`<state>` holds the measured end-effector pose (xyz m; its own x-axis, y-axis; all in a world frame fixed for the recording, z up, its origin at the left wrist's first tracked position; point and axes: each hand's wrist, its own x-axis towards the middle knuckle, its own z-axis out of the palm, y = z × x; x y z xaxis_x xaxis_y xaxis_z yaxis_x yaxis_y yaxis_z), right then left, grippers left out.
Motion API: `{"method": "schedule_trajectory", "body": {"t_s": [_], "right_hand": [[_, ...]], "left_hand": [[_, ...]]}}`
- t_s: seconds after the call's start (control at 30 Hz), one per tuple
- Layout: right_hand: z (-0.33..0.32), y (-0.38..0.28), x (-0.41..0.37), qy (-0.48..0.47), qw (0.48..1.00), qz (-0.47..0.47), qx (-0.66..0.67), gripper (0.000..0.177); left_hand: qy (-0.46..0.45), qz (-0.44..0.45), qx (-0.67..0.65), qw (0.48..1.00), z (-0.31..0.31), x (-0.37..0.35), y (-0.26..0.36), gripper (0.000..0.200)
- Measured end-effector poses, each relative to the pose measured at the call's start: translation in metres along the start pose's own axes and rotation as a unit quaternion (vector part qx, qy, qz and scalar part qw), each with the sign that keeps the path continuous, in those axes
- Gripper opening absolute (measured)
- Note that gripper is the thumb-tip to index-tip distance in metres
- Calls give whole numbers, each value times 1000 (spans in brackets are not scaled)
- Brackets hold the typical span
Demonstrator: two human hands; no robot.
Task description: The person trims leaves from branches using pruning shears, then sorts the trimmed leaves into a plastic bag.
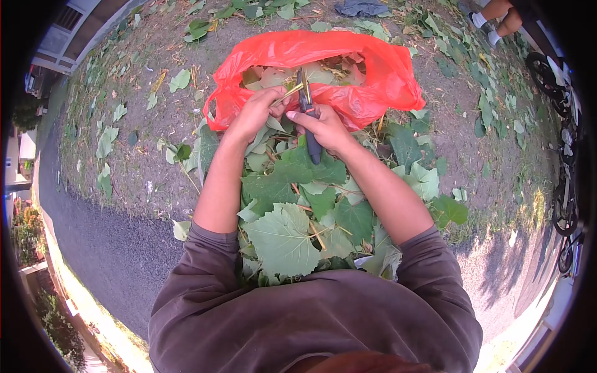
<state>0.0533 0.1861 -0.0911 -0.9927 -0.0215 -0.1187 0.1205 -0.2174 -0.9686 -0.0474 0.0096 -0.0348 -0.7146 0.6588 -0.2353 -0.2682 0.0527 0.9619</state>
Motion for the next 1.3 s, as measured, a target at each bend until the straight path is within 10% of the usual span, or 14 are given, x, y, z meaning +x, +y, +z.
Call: {"method": "schedule_trajectory", "body": {"t_s": [0.17, 0.63, 1.3], "right_hand": [[4, -16, -3, -7, 983, 57, 172, 39], [-3, -3, 3, -52, 993, 23, 102, 45], [-5, 3, 2, -17, 999, -14, 24, 34]], "left_hand": [[-25, 74, -2, 997, -13, 8, -5, 22], [92, 102, 206, 969, -3, 1, -1, 33], [-40, 96, 248, 963, 0, -4, 2, 32]]}}
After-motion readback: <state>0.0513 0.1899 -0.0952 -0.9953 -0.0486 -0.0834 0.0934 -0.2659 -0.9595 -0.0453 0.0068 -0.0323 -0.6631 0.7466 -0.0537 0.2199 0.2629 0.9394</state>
